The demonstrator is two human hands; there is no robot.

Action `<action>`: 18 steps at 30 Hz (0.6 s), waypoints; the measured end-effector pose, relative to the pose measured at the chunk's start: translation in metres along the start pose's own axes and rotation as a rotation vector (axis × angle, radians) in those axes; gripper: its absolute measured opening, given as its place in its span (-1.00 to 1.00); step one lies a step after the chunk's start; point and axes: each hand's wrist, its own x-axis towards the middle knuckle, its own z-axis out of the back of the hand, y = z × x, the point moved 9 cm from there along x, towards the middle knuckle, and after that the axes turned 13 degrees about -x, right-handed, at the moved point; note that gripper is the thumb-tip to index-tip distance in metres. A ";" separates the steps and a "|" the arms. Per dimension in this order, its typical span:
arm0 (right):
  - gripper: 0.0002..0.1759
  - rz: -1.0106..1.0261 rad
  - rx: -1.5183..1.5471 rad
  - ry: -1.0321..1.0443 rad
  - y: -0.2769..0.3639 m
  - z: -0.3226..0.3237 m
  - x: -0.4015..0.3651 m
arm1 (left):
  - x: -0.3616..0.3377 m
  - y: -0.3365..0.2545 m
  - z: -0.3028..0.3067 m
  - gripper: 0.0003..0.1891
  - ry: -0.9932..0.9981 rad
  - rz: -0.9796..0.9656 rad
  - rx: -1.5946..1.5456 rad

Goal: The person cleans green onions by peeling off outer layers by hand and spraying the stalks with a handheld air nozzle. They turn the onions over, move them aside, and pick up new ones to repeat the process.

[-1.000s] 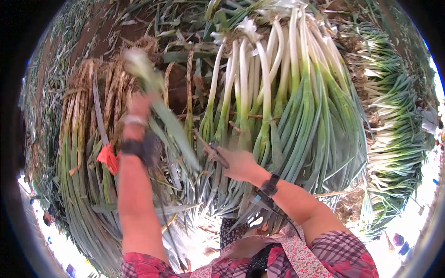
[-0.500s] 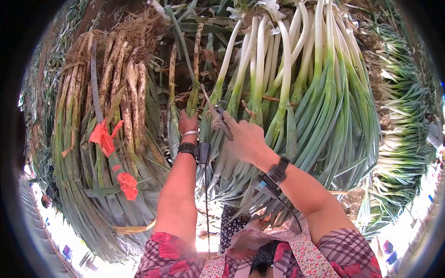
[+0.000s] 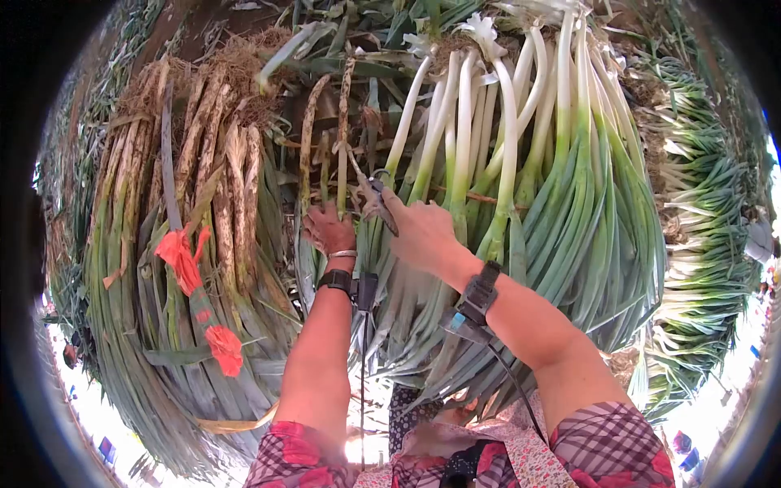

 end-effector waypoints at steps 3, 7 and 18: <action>-0.13 0.007 0.015 0.008 -0.004 0.009 0.019 | 0.008 0.000 -0.001 -0.66 -0.033 0.015 -0.012; -0.13 0.021 -0.021 -0.025 -0.012 0.013 0.035 | 0.011 0.000 0.002 -0.72 -0.104 -0.027 0.028; -0.14 0.050 0.014 0.042 0.012 0.008 0.001 | -0.004 0.010 0.013 -0.67 0.004 0.035 -0.011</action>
